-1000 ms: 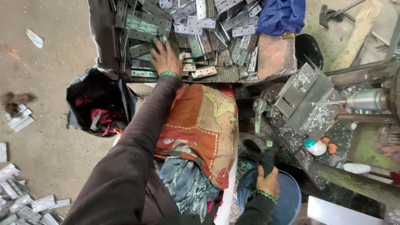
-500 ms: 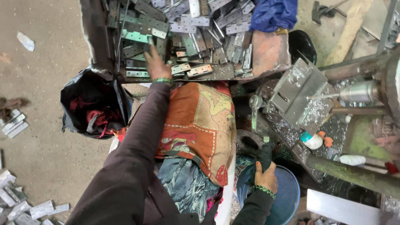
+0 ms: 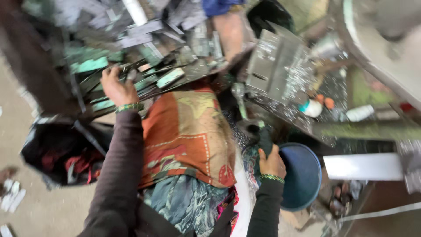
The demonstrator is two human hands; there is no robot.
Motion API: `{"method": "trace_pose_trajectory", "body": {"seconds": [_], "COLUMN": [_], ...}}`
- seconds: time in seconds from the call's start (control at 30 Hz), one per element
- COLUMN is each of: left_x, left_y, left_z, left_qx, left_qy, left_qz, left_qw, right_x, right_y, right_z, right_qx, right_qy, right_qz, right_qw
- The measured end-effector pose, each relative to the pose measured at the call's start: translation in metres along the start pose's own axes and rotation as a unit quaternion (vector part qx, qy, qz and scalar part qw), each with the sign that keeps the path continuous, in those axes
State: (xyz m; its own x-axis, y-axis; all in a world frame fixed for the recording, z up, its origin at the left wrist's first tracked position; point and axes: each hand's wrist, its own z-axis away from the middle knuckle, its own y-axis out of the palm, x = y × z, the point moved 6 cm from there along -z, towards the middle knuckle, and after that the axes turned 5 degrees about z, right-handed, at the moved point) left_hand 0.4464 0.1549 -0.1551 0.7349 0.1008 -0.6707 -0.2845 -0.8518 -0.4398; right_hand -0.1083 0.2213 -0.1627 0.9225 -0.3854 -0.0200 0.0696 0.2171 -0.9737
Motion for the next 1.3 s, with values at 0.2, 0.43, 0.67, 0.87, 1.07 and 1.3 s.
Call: {"method": "trace_pose_trajectory", "body": {"seconds": [0.2,0.43,0.67,0.87,1.07,1.3], "left_x": [-0.118,-0.313,-0.368,-0.351,-0.372,-0.368], "left_y": [0.041,0.097,0.126,0.072,0.096,0.094], "left_z": [0.019,0.070,0.119,0.146,0.124,0.141], "left_qx": [0.254,0.275,0.386,0.338,0.322,0.311], "left_qy": [0.046,0.293,0.364,0.411,0.360,0.390], "left_qz": [0.213,0.259,0.188,0.223,0.198,0.164], "left_qw": [0.942,0.879,0.827,0.817,0.853,0.851], "right_x": [-0.008,-0.017,-0.014,-0.017,-0.019,-0.021], "right_y": [0.003,0.006,0.003,0.010,0.016,0.022], "right_z": [-0.002,-0.005,-0.009,-0.013,-0.013,-0.016], "right_qx": [0.004,0.003,0.004,-0.004,-0.007,0.021], "right_qy": [0.017,0.008,0.002,0.002,0.005,0.019], "right_qz": [-0.032,-0.040,-0.041,-0.041,-0.042,-0.029], "right_qw": [0.999,0.999,0.999,0.999,0.999,0.999]}}
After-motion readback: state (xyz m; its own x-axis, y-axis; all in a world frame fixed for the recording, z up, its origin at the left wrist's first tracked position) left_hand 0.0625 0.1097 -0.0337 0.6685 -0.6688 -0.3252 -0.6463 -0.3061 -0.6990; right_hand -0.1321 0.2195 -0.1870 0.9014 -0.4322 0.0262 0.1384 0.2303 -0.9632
